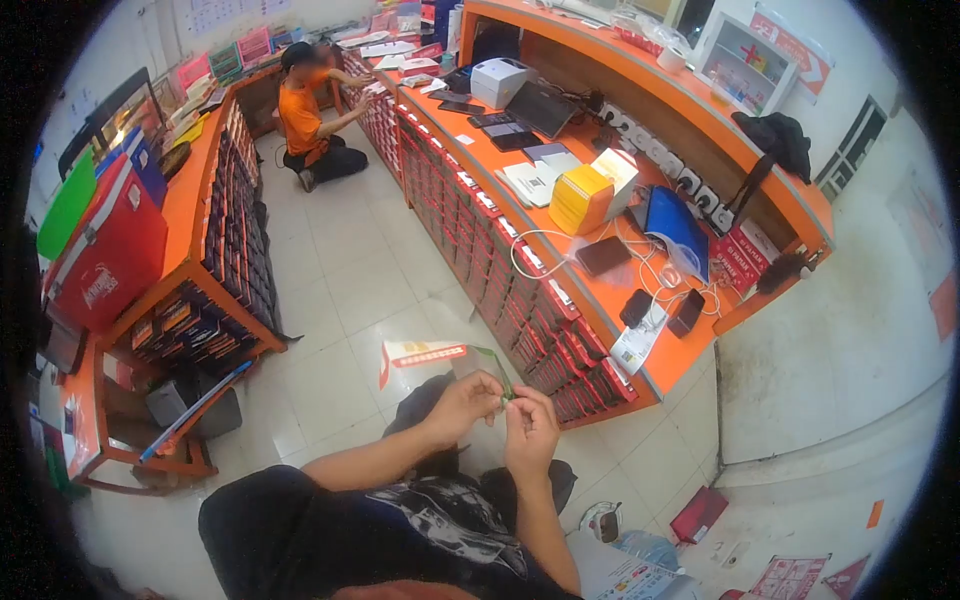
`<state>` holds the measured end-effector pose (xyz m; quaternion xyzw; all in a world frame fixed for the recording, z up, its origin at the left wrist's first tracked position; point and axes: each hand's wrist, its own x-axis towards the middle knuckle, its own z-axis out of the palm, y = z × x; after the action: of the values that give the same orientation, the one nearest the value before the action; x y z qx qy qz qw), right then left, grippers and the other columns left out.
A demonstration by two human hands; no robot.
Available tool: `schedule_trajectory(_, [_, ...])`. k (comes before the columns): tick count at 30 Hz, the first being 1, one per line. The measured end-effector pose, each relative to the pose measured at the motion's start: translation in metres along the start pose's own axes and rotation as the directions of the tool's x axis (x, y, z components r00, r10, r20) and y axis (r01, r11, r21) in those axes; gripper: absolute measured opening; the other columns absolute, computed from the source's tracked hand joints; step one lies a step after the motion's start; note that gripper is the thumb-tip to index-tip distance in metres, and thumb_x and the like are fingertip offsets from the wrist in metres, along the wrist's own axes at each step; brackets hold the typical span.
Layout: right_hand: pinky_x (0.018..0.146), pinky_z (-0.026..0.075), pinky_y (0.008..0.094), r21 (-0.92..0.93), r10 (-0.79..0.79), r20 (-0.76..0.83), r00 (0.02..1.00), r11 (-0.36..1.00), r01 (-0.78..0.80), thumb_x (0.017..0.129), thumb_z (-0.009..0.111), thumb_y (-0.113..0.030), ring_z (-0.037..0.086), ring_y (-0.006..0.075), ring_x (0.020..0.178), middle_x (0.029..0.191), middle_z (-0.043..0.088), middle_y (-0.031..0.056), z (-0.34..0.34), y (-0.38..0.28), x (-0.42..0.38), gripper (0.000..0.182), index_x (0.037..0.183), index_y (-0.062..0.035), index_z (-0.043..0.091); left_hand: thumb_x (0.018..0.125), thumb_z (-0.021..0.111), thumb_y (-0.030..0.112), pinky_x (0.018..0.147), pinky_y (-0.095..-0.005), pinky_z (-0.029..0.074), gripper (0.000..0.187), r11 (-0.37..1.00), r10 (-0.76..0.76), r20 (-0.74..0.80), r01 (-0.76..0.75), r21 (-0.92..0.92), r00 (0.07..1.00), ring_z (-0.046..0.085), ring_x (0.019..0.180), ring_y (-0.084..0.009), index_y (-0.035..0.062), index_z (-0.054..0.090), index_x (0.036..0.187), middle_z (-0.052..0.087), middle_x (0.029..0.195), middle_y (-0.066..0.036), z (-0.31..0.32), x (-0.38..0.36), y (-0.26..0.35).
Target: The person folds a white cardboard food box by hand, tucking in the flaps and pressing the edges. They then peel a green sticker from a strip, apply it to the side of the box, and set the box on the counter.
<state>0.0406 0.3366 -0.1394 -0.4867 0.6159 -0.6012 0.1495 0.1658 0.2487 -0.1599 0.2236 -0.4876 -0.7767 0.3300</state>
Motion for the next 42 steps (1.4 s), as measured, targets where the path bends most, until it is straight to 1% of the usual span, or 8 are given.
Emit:
schedule_trajectory(24, [0.098,0.051,0.0345,0.216,0.092,-0.018,0.996,0.973,-0.085,0.092,0.069,-0.001,0.062,0.0223,0.116,0.126,0.061,0.0152,0.006,0.015,0.000,0.014,0.105,0.0004,0.065,0.099,0.062,0.006,0.071,-0.0250,0.049,0.015,0.996,-0.069,-0.071,0.073,0.045,0.995,0.060,0.079,-0.0092,0.0039,0.057,0.113,0.062,0.100,-0.003,0.008,-0.002,0.004])
schedule_trajectory(27, [0.098,0.050,0.0334,0.107,0.154,0.091,0.984,0.981,-0.163,0.089,0.071,0.001,0.062,0.0211,0.114,0.125,0.062,0.0145,-0.003,0.012,-0.001,0.022,0.110,-0.0005,0.063,0.098,0.063,0.005,0.074,-0.0261,0.050,0.019,0.990,-0.101,-0.061,0.106,0.089,0.993,0.061,0.081,-0.0102,0.0040,0.058,0.117,0.065,0.100,-0.002,0.004,-0.006,-0.001])
schedule_trajectory(29, [0.095,0.051,0.0327,-0.257,0.138,0.227,0.964,0.963,-0.077,0.087,0.072,-0.001,0.063,0.0199,0.111,0.125,0.062,0.0142,-0.011,-0.002,0.002,0.036,0.121,-0.0012,0.062,0.098,0.062,0.003,0.076,-0.0270,0.051,0.022,0.986,-0.083,-0.061,0.091,0.137,0.995,0.062,0.082,-0.0111,0.0042,0.058,0.119,0.066,0.100,-0.002,0.001,-0.008,-0.011])
schedule_trajectory(32, [0.091,0.052,0.0325,-0.009,0.199,0.219,0.955,0.979,-0.202,0.086,0.074,-0.004,0.064,0.0215,0.108,0.124,0.063,0.0139,-0.008,0.027,-0.007,0.046,0.130,-0.0016,0.062,0.095,0.061,0.000,0.078,-0.0288,0.052,0.030,0.987,-0.060,-0.136,0.079,0.141,0.989,0.065,0.087,-0.0137,0.0040,0.057,0.124,0.068,0.101,-0.005,-0.001,-0.014,-0.015])
schedule_trajectory(34, [0.090,0.052,0.0327,-0.040,0.161,0.180,0.970,0.987,-0.156,0.086,0.073,-0.005,0.065,0.0225,0.108,0.123,0.064,0.0143,-0.006,0.018,-0.004,0.048,0.133,-0.0018,0.062,0.092,0.062,-0.003,0.080,-0.0306,0.054,0.038,0.871,-0.035,-0.114,0.086,0.484,0.993,0.067,0.091,-0.0162,0.0034,0.055,0.129,0.069,0.100,-0.009,0.008,-0.021,0.001])
schedule_trajectory(38, [0.090,0.053,0.0334,-0.210,0.037,0.109,0.993,0.978,-0.013,0.088,0.071,-0.005,0.066,0.0252,0.108,0.120,0.067,0.0160,-0.001,-0.002,0.002,0.041,0.129,-0.0007,0.067,0.089,0.065,-0.002,0.081,-0.0322,0.055,0.045,0.852,-0.083,-0.037,0.090,0.515,0.996,0.067,0.099,-0.0182,0.0037,0.054,0.132,0.067,0.107,-0.013,0.007,-0.020,-0.005])
schedule_trajectory(40, [0.091,0.053,0.0339,-0.159,0.058,0.072,0.996,0.986,-0.046,0.088,0.071,-0.005,0.066,0.0254,0.108,0.121,0.068,0.0167,0.000,-0.013,0.005,0.039,0.127,-0.0004,0.068,0.090,0.067,0.003,0.085,-0.0316,0.053,0.043,0.814,0.219,0.096,-0.236,0.531,0.971,0.064,0.105,-0.0185,0.0046,0.055,0.132,0.064,0.116,-0.012,0.008,-0.018,-0.001])
schedule_trajectory(42, [0.092,0.053,0.0343,-0.107,0.078,0.036,0.996,0.991,-0.074,0.088,0.071,-0.005,0.067,0.0256,0.108,0.121,0.068,0.0174,-0.001,-0.014,0.005,0.037,0.125,0.0000,0.070,0.092,0.067,0.007,0.088,-0.0313,0.051,0.040,0.867,0.220,0.066,-0.226,0.444,0.973,0.063,0.107,-0.0187,0.0032,0.056,0.130,0.062,0.119,-0.012,0.002,-0.013,-0.006])
